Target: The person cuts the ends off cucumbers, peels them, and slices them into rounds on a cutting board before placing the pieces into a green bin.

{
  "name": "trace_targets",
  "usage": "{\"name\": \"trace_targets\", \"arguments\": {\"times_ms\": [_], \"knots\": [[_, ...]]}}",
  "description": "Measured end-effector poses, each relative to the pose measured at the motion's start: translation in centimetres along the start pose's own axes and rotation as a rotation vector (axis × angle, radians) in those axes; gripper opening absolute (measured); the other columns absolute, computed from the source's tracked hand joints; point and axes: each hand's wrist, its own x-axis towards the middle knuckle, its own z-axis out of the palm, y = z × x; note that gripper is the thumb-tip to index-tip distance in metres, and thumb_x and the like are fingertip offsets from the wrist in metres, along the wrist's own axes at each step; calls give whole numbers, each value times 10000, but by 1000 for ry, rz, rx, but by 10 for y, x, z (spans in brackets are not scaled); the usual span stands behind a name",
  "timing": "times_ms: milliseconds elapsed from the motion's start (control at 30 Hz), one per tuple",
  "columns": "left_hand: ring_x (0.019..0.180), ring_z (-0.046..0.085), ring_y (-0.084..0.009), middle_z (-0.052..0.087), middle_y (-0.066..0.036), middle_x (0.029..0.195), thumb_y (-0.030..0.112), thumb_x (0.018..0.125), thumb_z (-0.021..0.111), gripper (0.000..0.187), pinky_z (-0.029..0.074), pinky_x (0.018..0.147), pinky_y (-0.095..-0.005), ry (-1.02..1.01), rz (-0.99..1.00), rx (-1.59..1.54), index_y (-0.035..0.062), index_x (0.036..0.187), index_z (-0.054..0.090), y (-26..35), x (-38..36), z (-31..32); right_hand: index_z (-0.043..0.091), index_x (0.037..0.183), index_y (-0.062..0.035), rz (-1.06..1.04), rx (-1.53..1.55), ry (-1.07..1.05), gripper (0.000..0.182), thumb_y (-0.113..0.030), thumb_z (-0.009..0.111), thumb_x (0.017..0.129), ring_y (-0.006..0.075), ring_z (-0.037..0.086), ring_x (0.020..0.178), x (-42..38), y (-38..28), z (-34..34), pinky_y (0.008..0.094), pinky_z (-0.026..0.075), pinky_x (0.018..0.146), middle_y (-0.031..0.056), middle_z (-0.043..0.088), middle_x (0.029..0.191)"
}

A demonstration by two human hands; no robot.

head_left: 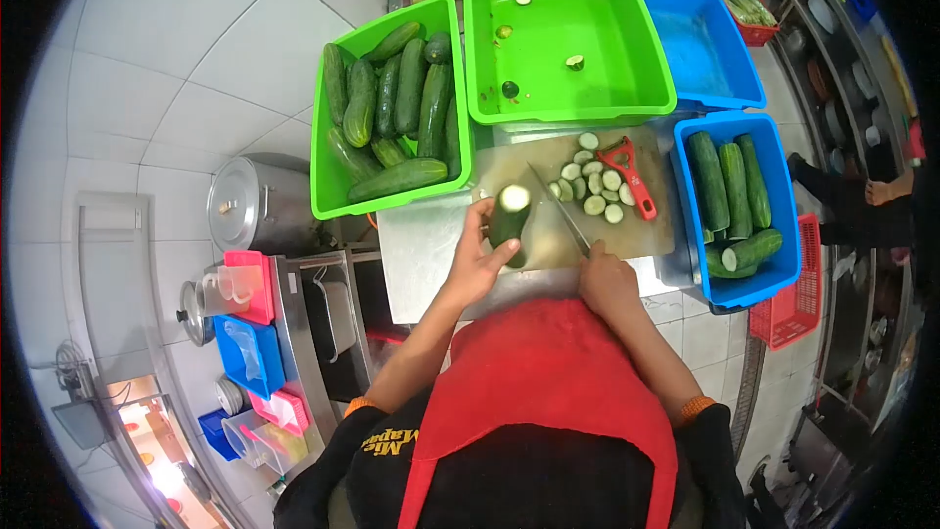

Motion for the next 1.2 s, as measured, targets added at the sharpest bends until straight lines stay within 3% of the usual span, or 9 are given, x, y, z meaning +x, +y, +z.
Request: {"name": "trace_targets", "arguments": {"times_ms": [200, 300, 333, 400, 433, 533, 733, 933, 1200], "knots": [[1158, 546, -191, 551, -114, 1245, -78, 789, 734, 717, 451, 1002, -342, 135, 254, -246, 81, 1403, 399, -3, -32, -13, 501, 1058, -3, -123, 60, 73, 238, -226, 538, 984, 472, 680, 827, 4, -1, -3, 554, 533, 761, 268, 691, 846], [1171, 557, -218, 601, -112, 1217, 33, 794, 780, 637, 435, 1010, -392, 71, 9, 323, 69, 1372, 514, -22, -40, -29, 499, 1058, -8, -114, 77, -8, 215, -205, 539, 985, 471, 677, 802, 9, 0, -5, 564, 528, 755, 267, 679, 806], [1171, 557, -218, 601, -112, 1217, 33, 794, 780, 637, 435, 1010, -392, 60, 9, 325, 69, 1372, 514, -22, -40, -27, 499, 1058, -8, -104, 83, -6, 215, -205, 539, 985, 471, 677, 802, 10, 0, -3, 564, 528, 755, 267, 679, 806], [1219, 534, -280, 590, -142, 1262, 181, 772, 813, 700, 386, 1038, -420, -9, 260, 974, 77, 1394, 511, 24, -27, -1, 493, 1048, 5, -149, 75, 34, 224, -206, 539, 988, 469, 681, 777, 12, 1, 3, 564, 534, 738, 275, 673, 788], [1226, 509, -324, 572, -165, 1274, 303, 744, 812, 799, 356, 1035, -443, -76, 253, 1018, 52, 1424, 477, 18, -20, 9, 493, 1048, 5, -157, 67, 26, 224, -206, 539, 988, 469, 681, 777, 12, -2, 2, 564, 534, 738, 275, 673, 788], [1173, 529, -326, 566, -173, 1231, 293, 777, 785, 744, 400, 982, -459, -150, 174, 1192, -6, 1384, 475, 0, 0, 36, 500, 1008, 10, -145, 8, 50, 240, -229, 528, 997, 464, 686, 753, 10, -10, -8, 559, 542, 714, 277, 672, 768], [1098, 558, -364, 563, -214, 1141, 261, 805, 745, 553, 483, 899, -481, -251, 50, 1283, -55, 1196, 514, 6, 24, 44, 532, 1006, 38, -105, -33, 44, 291, -253, 513, 1003, 443, 699, 739, -28, -20, -37, 527, 563, 671, 273, 686, 771], [1105, 570, -353, 569, -214, 1157, 279, 786, 761, 571, 492, 931, -472, -379, -102, 1392, -60, 1167, 505, 14, 38, 53, 526, 1115, 98, -66, -16, -20, 352, -235, 504, 1002, 443, 702, 721, -32, -12, -23, 530, 564, 658, 270, 692, 768], [1057, 568, -327, 579, -178, 1093, 182, 767, 714, 404, 461, 896, -435, -283, -62, 1367, -7, 1079, 542, 2, 33, 55, 495, 980, 30, -65, -48, -69, 215, -184, 482, 987, 429, 707, 711, -29, -19, -34, 502, 572, 629, 270, 688, 755]]}}
